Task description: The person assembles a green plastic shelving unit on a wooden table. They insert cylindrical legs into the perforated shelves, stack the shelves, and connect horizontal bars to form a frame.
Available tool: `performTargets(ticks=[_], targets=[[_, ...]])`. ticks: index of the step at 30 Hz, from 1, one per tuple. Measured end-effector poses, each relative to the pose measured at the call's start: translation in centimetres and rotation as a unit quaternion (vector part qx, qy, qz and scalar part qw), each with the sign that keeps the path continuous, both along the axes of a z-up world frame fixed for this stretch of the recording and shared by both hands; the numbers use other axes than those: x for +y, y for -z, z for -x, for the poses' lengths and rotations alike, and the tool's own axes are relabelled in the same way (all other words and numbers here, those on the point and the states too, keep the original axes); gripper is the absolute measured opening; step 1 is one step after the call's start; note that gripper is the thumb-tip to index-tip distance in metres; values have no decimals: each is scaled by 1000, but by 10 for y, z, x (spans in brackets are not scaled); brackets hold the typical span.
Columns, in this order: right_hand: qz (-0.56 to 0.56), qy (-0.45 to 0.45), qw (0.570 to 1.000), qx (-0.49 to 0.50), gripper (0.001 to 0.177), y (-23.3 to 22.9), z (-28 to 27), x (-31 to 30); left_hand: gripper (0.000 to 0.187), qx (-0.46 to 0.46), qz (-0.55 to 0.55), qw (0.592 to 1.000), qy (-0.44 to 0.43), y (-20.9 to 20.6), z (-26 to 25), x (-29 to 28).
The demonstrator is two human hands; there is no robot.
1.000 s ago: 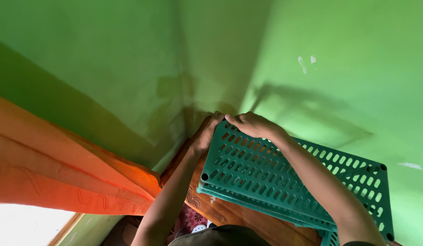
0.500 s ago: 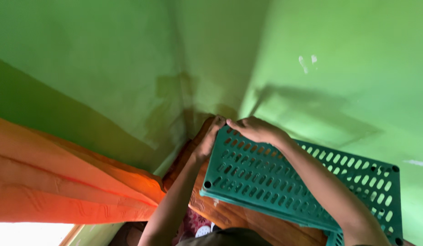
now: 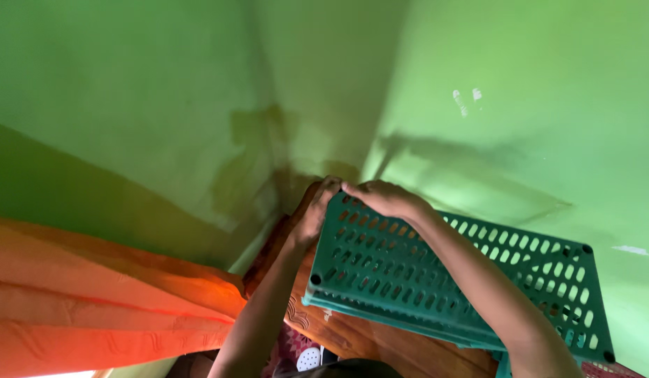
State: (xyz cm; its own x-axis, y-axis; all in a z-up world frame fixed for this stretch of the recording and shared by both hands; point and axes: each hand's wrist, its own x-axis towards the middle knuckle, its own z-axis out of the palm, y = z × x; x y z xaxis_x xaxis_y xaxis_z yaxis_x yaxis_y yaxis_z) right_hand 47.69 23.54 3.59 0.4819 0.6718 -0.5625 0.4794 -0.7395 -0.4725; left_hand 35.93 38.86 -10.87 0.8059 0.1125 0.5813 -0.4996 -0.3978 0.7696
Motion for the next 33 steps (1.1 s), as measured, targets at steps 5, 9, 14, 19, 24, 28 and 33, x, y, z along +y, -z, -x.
performTargets(ticks=[5,9,14,19,24,28,33], targets=[[-19,3,999,-33,76,-4,6,-4,27,98,202,973,56,9,-5,-1],[7,-20,987,-160,73,-1,22,-8,27,62,38,997,3,11,0,3],[-158,-19,943,-293,48,8,30,-21,19,165,245,955,-9,-18,-2,0],[-360,-44,812,-458,15,4,46,-54,18,69,-56,973,-215,-91,36,-22],[-318,-8,851,-417,16,-14,73,-108,20,106,-146,974,-137,-149,64,-70],[-263,40,884,-385,19,-24,96,-165,29,104,-209,972,-25,-167,83,-123],[-287,84,870,-391,19,-27,116,-235,37,111,-253,959,69,-167,86,-186]])
